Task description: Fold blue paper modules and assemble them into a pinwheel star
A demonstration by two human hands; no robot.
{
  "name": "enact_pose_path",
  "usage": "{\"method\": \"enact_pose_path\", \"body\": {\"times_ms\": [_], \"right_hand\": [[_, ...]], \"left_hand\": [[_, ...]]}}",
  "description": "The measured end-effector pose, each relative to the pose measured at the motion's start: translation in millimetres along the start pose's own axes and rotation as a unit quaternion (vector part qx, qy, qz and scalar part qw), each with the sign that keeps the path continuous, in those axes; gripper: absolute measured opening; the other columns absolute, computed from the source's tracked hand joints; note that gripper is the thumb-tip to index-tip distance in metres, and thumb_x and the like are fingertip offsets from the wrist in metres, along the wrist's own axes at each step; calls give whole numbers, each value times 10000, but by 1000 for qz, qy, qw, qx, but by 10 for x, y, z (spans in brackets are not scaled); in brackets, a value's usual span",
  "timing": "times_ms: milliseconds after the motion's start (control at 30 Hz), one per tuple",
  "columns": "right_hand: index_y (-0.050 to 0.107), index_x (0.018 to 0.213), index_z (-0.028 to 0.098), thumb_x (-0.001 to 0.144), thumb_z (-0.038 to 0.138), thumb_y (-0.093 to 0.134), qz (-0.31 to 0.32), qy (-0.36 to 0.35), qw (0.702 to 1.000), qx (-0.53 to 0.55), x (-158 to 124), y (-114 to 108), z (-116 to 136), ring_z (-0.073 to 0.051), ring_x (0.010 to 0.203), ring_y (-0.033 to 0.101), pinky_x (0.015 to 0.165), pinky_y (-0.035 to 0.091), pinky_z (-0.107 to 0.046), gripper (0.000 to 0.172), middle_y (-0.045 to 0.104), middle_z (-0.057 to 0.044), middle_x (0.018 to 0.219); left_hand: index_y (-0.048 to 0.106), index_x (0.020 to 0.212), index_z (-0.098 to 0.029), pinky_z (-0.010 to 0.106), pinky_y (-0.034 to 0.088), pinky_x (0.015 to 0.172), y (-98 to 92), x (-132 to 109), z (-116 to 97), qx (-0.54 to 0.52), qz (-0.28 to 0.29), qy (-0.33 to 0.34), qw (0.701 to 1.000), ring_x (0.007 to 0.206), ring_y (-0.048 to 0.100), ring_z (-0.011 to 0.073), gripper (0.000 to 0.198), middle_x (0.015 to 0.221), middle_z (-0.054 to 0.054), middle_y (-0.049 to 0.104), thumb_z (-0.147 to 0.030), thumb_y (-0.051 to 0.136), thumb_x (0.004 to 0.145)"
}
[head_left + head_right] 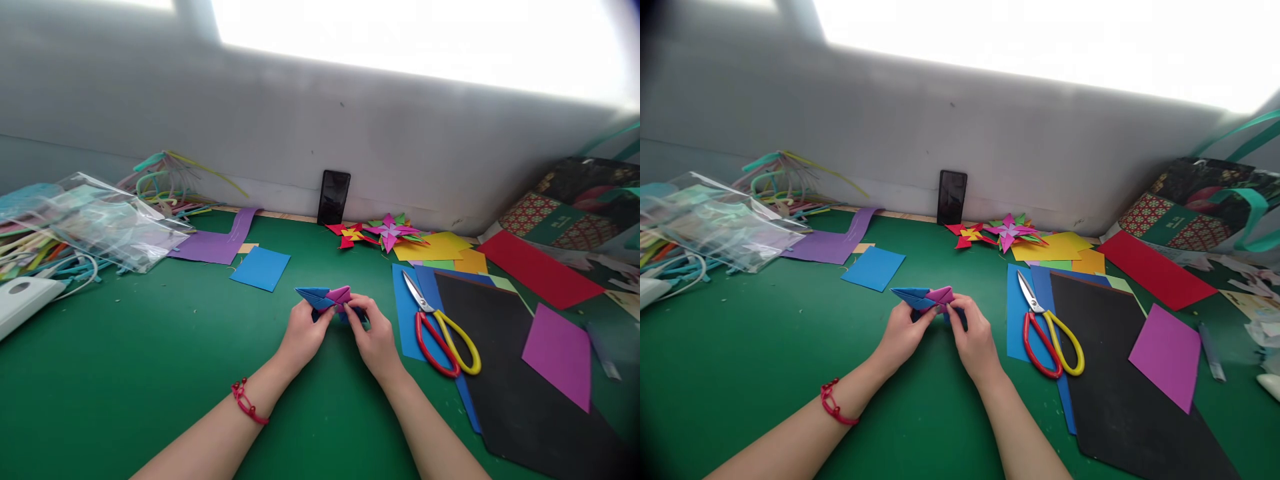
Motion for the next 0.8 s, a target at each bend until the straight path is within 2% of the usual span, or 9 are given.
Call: {"method": "enact_pose_path", "body": {"times_ms": [200,467,667,800], "right_hand": [[493,944,222,855,119,423,-13,-64,998,-23,-7,-21,140,-229,1157,437,949,368,-458,153,544,-78,1140],[529,956,232,848,107,432,-13,-89,995,-34,-11,-24,171,-233,1132,463,932,402,-463,192,555,-78,1128],[567,932,236,848,127,443,-23,-71,997,-14,-15,-44,110,-225,1067,511,899,435,-436,185,572,-70,1102],[578,925,235,854,141,435,-29,-50,998,-3,-17,-53,96,-219,1017,536,856,465,-408,186,579,-72,1078]], "left_hand": [[603,953,-159,300,465,757,-14,-12,10,-22,-16,-1,1000,842,604,193,226,919,69,650,-282,546,772],[588,957,-150,307,458,795,-47,-19,-34,-23,-29,7,999,894,589,199,232,952,84,630,-275,548,767],[570,978,-157,310,453,804,-35,-17,1,-30,-22,2,999,907,581,196,228,961,77,621,-253,534,774],[572,963,-163,291,453,781,-10,-13,-49,-27,-4,13,1000,879,585,183,201,935,61,625,-239,507,789]]}}
Point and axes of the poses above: each hand's wrist, its own x-axis towards the middle knuckle, its own y-axis out of the palm, z = x × y, the point moved 9 cm from there along x, towards the middle knuckle
